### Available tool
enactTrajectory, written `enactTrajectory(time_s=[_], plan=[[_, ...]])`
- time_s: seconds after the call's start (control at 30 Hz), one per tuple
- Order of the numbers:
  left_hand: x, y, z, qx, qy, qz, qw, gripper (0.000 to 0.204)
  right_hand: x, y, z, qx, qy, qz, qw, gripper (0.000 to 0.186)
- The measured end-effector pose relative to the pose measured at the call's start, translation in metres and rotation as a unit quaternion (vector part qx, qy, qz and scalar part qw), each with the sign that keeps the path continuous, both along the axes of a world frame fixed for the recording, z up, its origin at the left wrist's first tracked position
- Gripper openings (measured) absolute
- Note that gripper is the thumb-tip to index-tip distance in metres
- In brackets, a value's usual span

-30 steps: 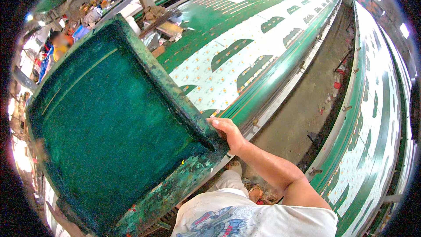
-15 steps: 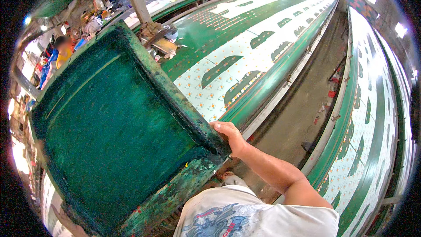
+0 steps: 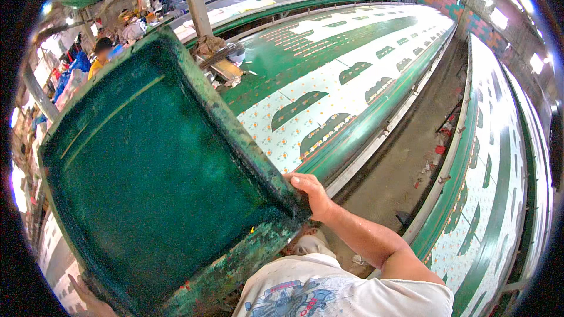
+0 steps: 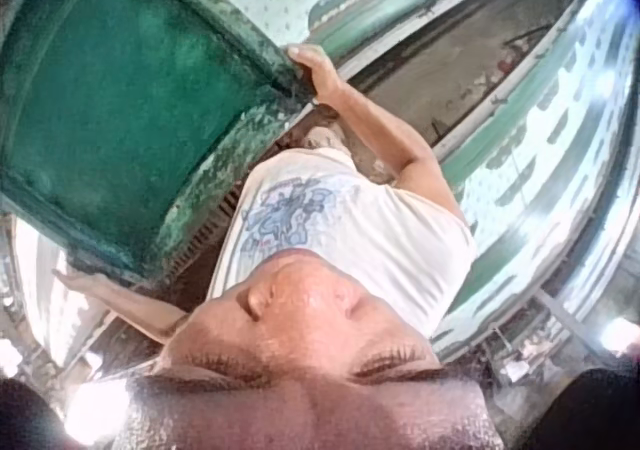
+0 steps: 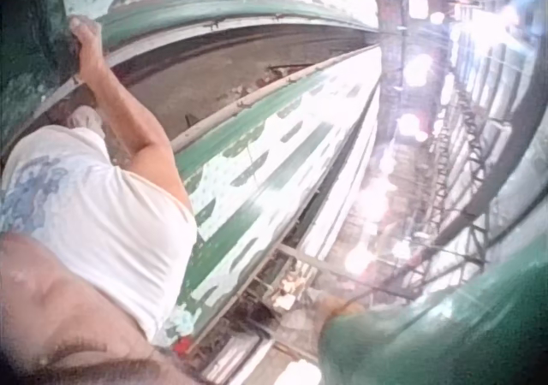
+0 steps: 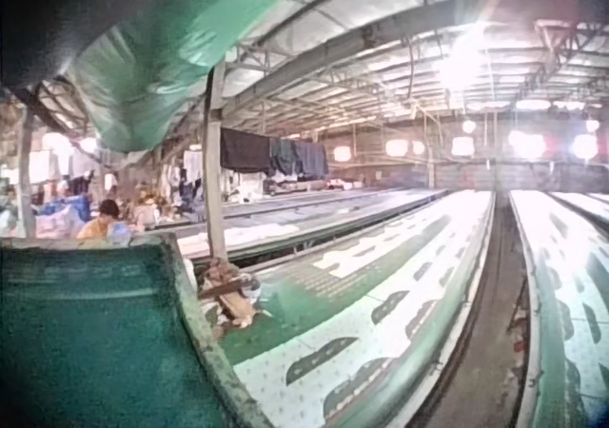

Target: The person repeatedly uses a squeegee to pull green ink across a screen printing frame placed over patterned fabric on a conveyor. The person lifts and repositions the frame multiple times along the line, continuing the same squeegee strokes on successive sections of fabric.

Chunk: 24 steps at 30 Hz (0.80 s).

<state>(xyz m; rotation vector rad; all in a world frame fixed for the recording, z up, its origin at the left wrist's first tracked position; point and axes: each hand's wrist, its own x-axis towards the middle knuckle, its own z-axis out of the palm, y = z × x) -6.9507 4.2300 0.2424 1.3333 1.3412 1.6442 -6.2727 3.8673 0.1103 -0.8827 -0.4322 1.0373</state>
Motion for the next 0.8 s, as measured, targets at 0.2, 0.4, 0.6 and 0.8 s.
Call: enactTrajectory(time_s=[0.2, 0.4, 0.6, 0.8], plan=[[0.066, -0.04, 0.027, -0.028, -0.014, 0.003, 1.0, 0.068, 0.056, -0.007, -0.017, -0.02, -0.007, 0.017, 1.0, 0.055], [0.13, -0.091, 0.032, -0.057, -0.023, 0.019, 0.998, 0.068, 0.138, -0.035, -0.014, -0.034, 0.03, 0.037, 0.998, 0.06], [0.159, -0.109, 0.032, -0.077, -0.028, 0.04, 0.996, 0.068, 0.182, -0.048, -0.016, -0.033, 0.05, 0.062, 0.996, 0.055], [0.179, -0.101, 0.003, -0.093, -0.055, 0.054, 0.993, 0.068, 0.199, -0.046, -0.006, -0.041, -0.019, 0.053, 0.998, 0.062]])
